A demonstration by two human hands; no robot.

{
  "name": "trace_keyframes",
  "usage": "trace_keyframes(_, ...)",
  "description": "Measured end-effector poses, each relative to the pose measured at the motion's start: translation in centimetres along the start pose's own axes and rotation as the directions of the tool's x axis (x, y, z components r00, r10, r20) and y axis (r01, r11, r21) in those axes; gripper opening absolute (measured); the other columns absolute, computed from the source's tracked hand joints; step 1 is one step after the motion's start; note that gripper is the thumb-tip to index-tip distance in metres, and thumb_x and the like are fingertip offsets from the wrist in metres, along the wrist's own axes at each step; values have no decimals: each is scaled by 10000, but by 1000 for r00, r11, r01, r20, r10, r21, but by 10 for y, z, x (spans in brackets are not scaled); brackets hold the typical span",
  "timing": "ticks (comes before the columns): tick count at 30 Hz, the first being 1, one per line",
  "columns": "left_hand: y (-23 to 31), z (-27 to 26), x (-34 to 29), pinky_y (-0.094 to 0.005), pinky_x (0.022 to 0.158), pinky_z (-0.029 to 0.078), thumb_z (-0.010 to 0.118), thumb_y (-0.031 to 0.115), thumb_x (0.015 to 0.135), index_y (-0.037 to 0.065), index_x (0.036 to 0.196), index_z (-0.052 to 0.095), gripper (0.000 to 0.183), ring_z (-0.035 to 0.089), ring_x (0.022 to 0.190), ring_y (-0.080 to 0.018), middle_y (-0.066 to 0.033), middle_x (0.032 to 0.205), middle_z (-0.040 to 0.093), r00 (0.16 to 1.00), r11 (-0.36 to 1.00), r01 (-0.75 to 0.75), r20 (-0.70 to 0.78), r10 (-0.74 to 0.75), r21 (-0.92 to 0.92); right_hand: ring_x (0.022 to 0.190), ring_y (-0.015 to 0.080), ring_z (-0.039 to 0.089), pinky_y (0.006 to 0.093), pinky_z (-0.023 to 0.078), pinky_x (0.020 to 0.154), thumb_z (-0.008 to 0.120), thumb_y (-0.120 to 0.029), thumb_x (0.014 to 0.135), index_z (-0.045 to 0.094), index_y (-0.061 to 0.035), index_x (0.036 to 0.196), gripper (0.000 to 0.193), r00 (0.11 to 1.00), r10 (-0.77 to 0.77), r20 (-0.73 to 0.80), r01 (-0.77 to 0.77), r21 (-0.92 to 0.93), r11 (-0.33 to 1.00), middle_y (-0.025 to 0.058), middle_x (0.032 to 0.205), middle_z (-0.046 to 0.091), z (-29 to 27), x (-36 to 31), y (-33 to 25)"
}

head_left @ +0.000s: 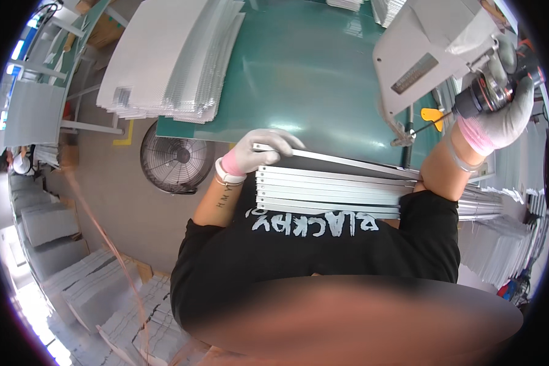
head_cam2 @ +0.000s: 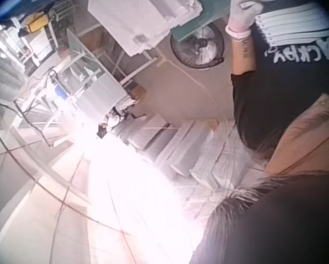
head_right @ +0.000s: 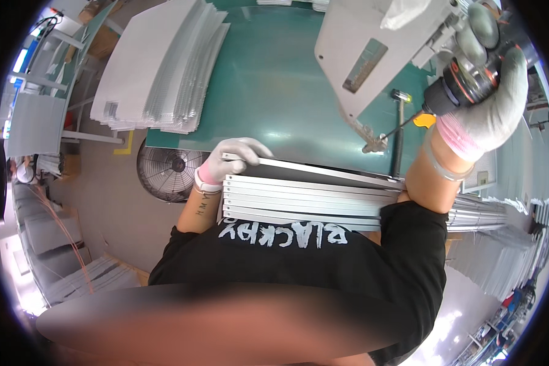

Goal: Assembling aluminum mesh filters by attaching metal brackets and drilling screws.

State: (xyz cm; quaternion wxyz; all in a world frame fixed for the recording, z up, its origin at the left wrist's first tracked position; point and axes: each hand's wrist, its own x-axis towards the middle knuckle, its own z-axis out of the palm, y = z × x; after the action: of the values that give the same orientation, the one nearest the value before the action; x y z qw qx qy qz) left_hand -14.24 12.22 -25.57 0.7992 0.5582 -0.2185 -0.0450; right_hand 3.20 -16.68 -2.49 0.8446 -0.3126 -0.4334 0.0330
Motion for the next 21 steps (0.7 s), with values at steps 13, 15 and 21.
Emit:
trace_keyframes(13, -1, 1, -7, -402, 961, 460, 642, 165, 908, 0, 1010, 727, 212, 598, 1183, -347, -192, 1138, 691, 999, 999, 34, 42, -34, -5, 787, 142, 506, 279, 483, 717, 510, -140, 965, 366, 59, 1341, 449, 998, 38, -59, -41, -50, 998, 112, 1018, 462, 7, -7, 5)
trace_keyframes(15, -3, 1, -6, -400, 972, 459, 645, 170, 909, -3, 1016, 724, 219, 595, 1198, -340, -170, 1096, 704, 999, 999, 14, 29, -16, 46, 820, 159, 521, 304, 501, 720, 515, -159, 969, 410, 60, 1291, 403, 997, 57, -53, -61, -71, 996, 131, 1063, 479, 0, -5, -5)
trace_keyframes(21, 0, 12, 9, -372, 999, 450, 636, 200, 936, 6, 1071, 712, 247, 604, 1184, -269, -160, 1127, 700, 999, 997, 30, -21, -28, 77, 804, 172, 469, 298, 463, 759, 536, -125, 952, 435, 51, 1236, 349, 998, 56, -24, -54, 71, 996, 107, 1043, 452, 6, 3, -21)
